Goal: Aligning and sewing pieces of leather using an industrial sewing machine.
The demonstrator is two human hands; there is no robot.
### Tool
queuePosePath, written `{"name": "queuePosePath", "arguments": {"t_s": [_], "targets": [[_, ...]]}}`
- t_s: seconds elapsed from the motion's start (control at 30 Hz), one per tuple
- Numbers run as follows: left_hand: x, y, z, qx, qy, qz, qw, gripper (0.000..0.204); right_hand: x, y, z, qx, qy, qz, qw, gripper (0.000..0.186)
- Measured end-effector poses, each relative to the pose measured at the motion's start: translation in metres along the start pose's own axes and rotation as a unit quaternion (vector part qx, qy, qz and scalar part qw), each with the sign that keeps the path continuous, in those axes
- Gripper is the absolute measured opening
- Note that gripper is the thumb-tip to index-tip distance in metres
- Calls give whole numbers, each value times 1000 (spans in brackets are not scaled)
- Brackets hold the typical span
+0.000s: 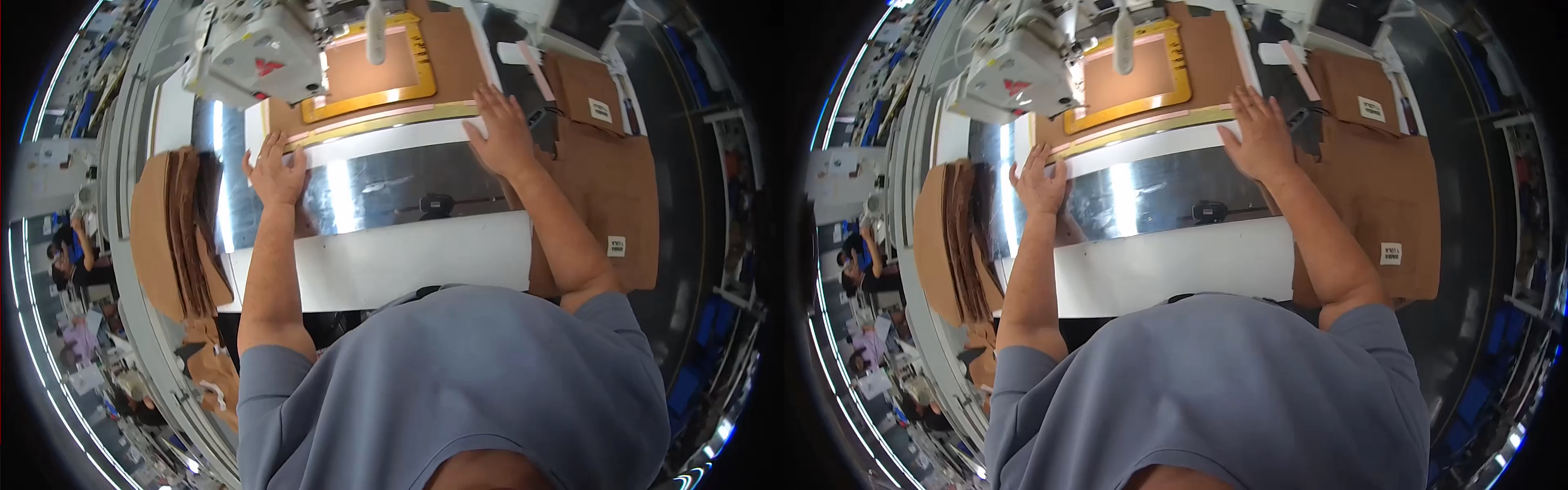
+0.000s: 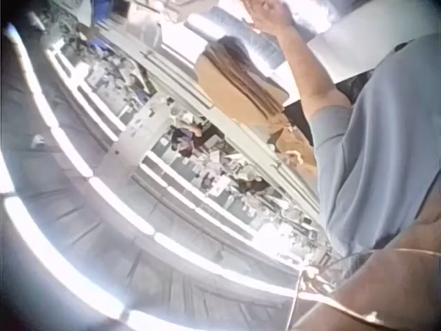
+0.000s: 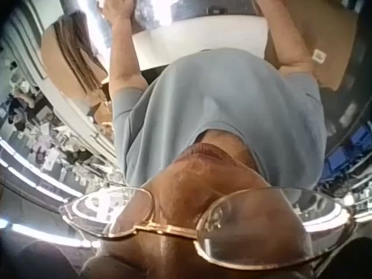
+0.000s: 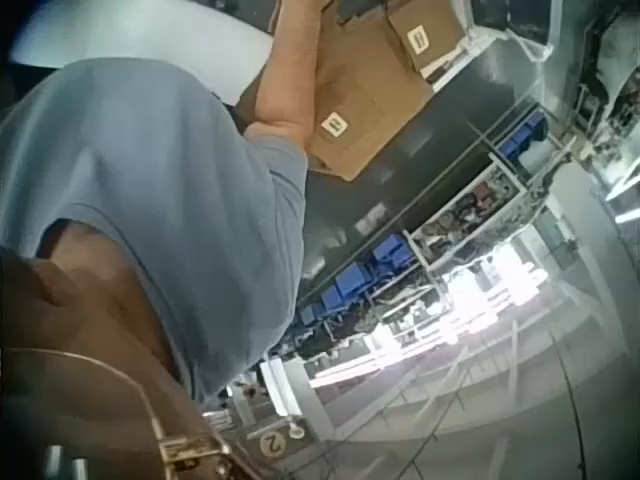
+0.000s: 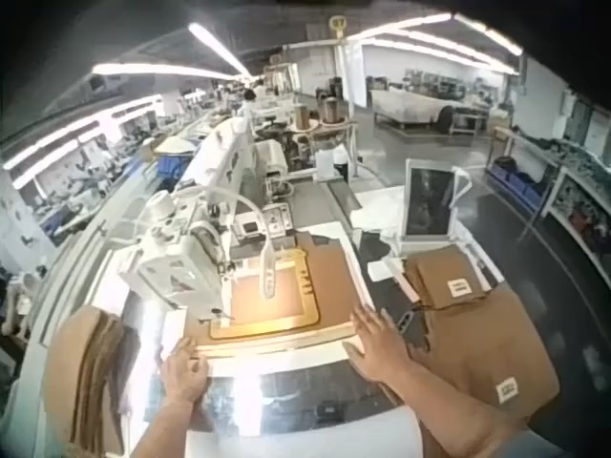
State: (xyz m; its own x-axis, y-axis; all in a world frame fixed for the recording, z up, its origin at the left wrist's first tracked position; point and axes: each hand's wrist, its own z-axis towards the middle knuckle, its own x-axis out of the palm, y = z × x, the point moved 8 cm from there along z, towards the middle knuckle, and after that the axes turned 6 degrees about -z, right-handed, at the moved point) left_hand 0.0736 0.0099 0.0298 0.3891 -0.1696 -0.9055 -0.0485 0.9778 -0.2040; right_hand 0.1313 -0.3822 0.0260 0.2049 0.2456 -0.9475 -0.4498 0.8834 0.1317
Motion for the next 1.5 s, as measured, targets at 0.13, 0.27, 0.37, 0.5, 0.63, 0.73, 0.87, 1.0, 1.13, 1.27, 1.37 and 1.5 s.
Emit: {"name": "queuePosePath", "arguments": {"t_s": [0.13, 0.27, 0.37, 0.5, 0.63, 0.73, 0.87, 1.0, 1.13, 1.27, 1.37, 1.5], "targets": [[-27, 37, 8, 32, -13, 23, 999, 39, 2, 24, 0, 25, -33, 21, 999, 63], [-14, 7, -2, 42, -14, 14, 999, 40, -32, -8, -13, 29, -86, 27, 995, 52], [-9, 11, -1, 25, 3, 19, 1000, 41, -66, -26, -11, 63, -161, 102, 980, 32], [-8, 13, -2, 36, 4, 13, 999, 42, -96, -119, -18, 246, -151, 58, 956, 23], [-7, 15, -1, 25, 14, 13, 1000, 43, -100, -161, -43, 216, -102, -77, 968, 23], [-7, 11, 1, 28, 19, 20, 999, 43, -89, -171, -51, 219, -50, -97, 970, 20], [-9, 4, 4, 27, 23, 22, 999, 44, -71, -177, -48, 207, -21, -127, 970, 12], [-14, 7, 0, 32, 10, 17, 999, 43, -89, -185, -48, 240, -61, -107, 963, 8], [-36, -40, -10, 106, -59, -60, 991, 37, -151, -152, -44, 218, -222, -37, 950, 2], [1, -110, -23, -122, 137, -481, 857, 35, -153, -36, -12, 16, -224, 42, 974, 9], [26, -180, -36, -256, 265, -694, 619, 57, -122, 52, -2, -74, -125, 178, 973, 11], [59, -164, -32, -258, 247, -712, 604, 30, -71, 88, 31, -111, -68, 250, 959, 19]]}}
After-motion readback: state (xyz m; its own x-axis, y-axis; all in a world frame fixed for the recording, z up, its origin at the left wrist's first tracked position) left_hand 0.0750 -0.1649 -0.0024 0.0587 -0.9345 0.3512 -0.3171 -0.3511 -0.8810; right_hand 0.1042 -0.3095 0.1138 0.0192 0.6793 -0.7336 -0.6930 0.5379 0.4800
